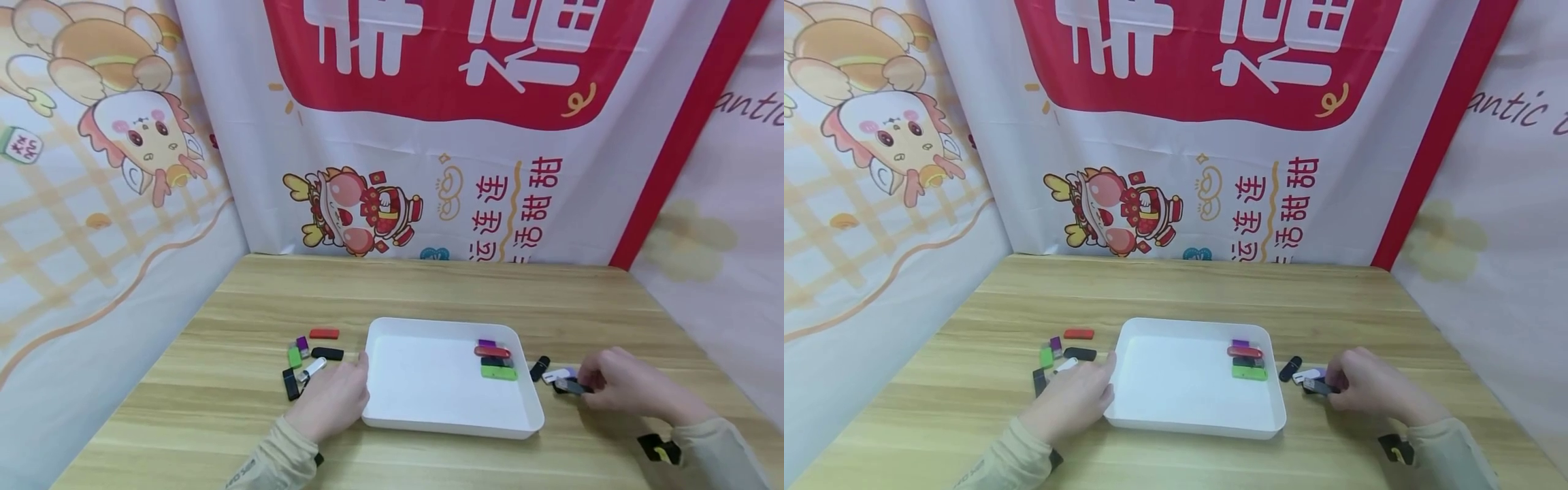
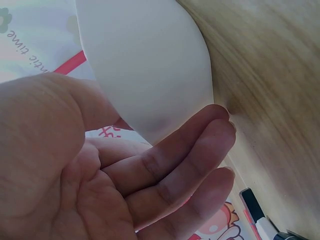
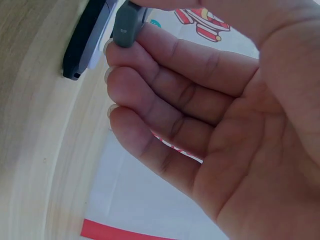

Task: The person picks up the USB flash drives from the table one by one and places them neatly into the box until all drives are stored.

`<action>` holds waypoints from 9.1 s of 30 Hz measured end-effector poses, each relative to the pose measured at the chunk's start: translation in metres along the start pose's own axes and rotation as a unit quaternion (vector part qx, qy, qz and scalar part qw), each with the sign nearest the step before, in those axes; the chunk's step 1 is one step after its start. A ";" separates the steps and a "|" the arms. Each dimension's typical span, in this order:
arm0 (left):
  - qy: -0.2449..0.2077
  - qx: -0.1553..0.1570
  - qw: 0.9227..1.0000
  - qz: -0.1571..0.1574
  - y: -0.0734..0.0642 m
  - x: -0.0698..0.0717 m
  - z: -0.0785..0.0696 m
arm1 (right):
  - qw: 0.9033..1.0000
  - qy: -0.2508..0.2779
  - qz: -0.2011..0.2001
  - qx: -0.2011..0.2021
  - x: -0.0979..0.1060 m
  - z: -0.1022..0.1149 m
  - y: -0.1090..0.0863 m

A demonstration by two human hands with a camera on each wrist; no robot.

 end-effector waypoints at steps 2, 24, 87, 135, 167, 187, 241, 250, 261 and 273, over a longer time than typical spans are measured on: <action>0.002 -0.002 1.000 -0.001 0.000 0.000 0.001 | 1.000 0.002 -0.006 0.003 0.001 0.002 0.000; 0.005 -0.007 1.000 -0.009 -0.001 -0.002 0.001 | 0.995 -0.021 -0.079 0.054 0.029 0.036 0.016; 0.037 -0.016 0.999 -0.021 0.001 -0.003 0.001 | 0.983 -0.146 0.092 0.058 -0.017 0.096 0.087; 0.031 -0.006 0.999 -0.005 0.002 -0.002 0.001 | 0.965 -0.248 0.061 0.058 -0.033 0.094 0.087; 0.025 -0.010 1.000 -0.008 0.005 -0.003 0.000 | 0.987 -0.151 0.025 0.051 0.039 0.059 0.060; 0.032 -0.019 0.999 -0.020 0.001 -0.001 0.001 | 0.983 -0.137 0.096 0.078 0.016 0.010 0.038; 0.027 -0.015 0.999 -0.012 0.000 -0.002 -0.001 | 0.983 -0.136 0.049 0.109 -0.006 -0.001 0.027; 0.032 -0.018 0.999 -0.022 0.000 -0.004 0.000 | 0.993 -0.094 0.028 0.062 0.000 0.010 0.031; 0.026 -0.018 0.999 -0.018 0.002 -0.005 0.001 | 0.997 -0.051 -0.013 0.052 0.008 0.022 0.035; 0.013 -0.017 1.000 -0.014 0.001 -0.004 0.003 | 0.995 -0.027 -0.083 0.039 0.018 0.032 0.027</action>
Point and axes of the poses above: each hand's wrist, its own y-axis towards the middle knuckle, its own x-axis out of the back of the hand, z = x × y, the point moved 2 cm from there along y, towards the middle knuckle, and after that the axes turned 1 degree about -z, right-handed, at the moved point
